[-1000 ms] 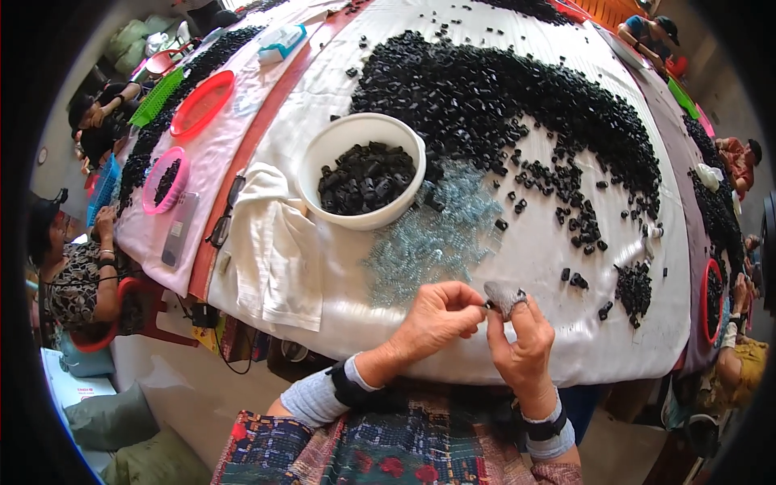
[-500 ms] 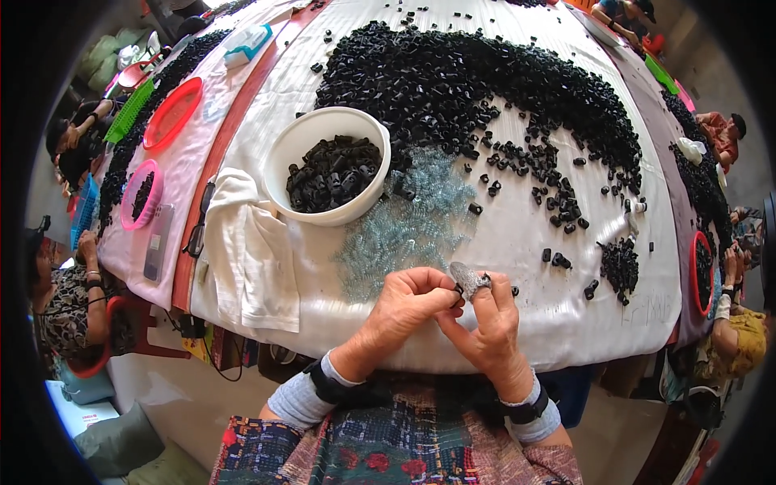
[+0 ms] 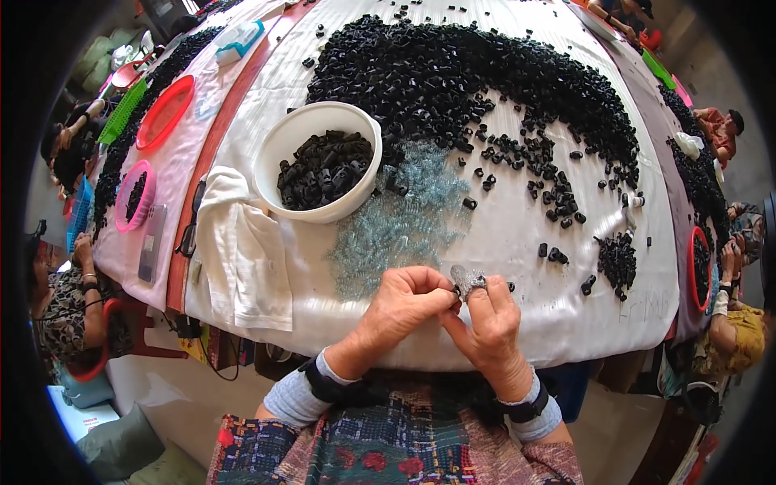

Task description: Inspecting and sorting small black plastic shoe components at a workshop table.

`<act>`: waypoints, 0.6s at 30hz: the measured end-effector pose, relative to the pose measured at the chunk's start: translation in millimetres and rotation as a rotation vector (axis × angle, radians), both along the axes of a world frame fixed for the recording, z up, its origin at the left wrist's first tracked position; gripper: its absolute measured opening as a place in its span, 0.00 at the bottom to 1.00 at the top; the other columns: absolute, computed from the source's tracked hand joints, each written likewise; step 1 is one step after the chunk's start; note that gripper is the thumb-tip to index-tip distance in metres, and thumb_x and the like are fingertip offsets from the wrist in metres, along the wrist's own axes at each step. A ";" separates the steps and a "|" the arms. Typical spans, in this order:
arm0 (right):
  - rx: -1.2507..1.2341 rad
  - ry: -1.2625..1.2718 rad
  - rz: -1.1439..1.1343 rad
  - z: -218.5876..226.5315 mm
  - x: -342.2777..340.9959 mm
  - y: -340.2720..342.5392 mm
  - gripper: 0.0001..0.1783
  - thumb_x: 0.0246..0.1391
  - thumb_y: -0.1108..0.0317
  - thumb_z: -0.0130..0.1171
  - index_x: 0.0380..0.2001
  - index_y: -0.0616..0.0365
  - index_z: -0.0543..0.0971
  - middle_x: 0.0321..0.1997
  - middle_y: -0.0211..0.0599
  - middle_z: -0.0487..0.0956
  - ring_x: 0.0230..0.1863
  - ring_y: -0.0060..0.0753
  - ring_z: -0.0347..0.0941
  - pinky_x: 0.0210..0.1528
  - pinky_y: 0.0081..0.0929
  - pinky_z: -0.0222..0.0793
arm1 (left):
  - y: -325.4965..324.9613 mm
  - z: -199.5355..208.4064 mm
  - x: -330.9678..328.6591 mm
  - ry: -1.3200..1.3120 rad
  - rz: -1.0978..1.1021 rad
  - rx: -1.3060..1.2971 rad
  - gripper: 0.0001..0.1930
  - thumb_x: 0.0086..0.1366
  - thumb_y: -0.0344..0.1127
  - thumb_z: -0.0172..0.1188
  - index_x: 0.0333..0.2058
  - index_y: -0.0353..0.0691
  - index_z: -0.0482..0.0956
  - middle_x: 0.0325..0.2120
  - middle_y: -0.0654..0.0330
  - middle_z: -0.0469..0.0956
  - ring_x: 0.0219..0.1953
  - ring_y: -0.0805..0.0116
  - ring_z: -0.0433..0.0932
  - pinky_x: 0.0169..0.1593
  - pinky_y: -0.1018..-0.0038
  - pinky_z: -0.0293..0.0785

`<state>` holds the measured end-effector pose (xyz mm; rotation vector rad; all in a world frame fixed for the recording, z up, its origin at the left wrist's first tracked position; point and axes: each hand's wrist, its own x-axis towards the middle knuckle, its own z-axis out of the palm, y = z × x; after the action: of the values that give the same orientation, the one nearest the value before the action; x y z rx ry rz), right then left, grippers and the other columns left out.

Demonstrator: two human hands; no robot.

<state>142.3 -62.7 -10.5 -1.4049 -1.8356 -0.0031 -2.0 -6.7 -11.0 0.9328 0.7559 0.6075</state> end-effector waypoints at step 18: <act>0.037 0.000 0.006 -3.7 10.4 -0.5 0.14 0.34 0.74 0.68 0.18 0.63 0.69 0.19 0.42 0.65 0.20 0.42 0.64 0.18 0.33 0.60 | 5.7 -3.5 -3.7 -0.086 0.004 -0.179 0.11 0.61 0.35 0.53 0.36 0.32 0.76 0.30 0.59 0.78 0.33 0.74 0.78 0.39 0.78 0.76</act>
<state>152.8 -63.2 -14.3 -1.3734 -1.8305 -0.0338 -5.8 -1.0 -14.6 0.7358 0.7225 0.5703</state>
